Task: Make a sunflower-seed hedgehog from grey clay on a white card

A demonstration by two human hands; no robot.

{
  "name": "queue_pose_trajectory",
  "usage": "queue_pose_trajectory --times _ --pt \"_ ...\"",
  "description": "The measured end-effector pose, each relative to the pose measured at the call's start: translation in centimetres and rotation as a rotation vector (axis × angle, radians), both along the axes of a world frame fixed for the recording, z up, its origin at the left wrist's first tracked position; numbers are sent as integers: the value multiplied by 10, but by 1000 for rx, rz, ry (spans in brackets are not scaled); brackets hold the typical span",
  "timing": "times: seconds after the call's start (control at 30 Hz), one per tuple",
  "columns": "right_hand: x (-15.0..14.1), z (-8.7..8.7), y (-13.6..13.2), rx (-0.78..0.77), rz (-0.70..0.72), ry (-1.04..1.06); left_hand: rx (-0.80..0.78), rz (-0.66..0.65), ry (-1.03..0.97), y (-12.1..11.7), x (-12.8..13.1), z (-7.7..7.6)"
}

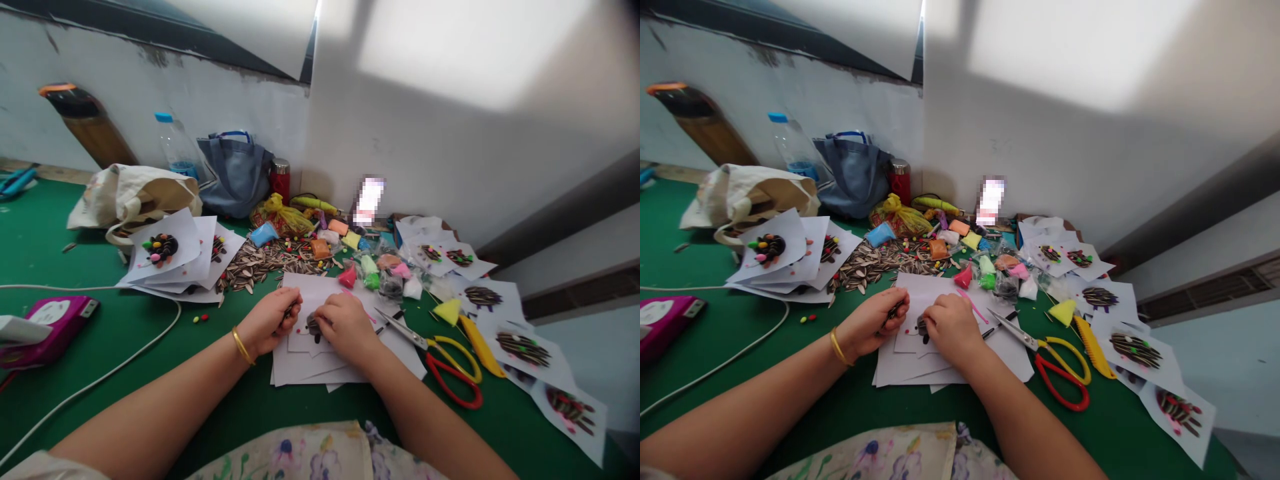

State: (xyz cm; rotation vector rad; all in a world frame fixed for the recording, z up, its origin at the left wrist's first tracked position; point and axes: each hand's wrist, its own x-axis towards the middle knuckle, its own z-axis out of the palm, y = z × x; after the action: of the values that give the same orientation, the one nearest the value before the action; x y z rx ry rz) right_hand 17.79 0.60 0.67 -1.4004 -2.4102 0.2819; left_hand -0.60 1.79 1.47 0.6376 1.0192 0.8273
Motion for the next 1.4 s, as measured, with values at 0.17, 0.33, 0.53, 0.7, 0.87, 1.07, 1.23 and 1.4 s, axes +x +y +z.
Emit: queue_pose_trajectory --times 0.17,0.33,0.53,0.7,0.87,1.07,1.23,1.4 --pt "-1 2 1 22 19 -62 -2 -12 12 -1 2 1" --pt "-3 1 1 76 26 -116 -6 -10 24 -1 3 3" --pt "-5 0 0 176 55 -210 0 -5 20 -2 4 4" --pt "-5 2 0 200 97 -253 0 -13 17 -1 3 1" --pt "-6 5 -1 217 118 -272 -8 -4 20 0 3 1" --pt "-6 5 -2 212 115 -273 0 -3 8 -1 2 3" --pt "0 8 -2 165 62 -220 -2 12 -12 0 0 1" --pt "3 10 -1 60 109 -146 -9 14 -26 0 0 0"
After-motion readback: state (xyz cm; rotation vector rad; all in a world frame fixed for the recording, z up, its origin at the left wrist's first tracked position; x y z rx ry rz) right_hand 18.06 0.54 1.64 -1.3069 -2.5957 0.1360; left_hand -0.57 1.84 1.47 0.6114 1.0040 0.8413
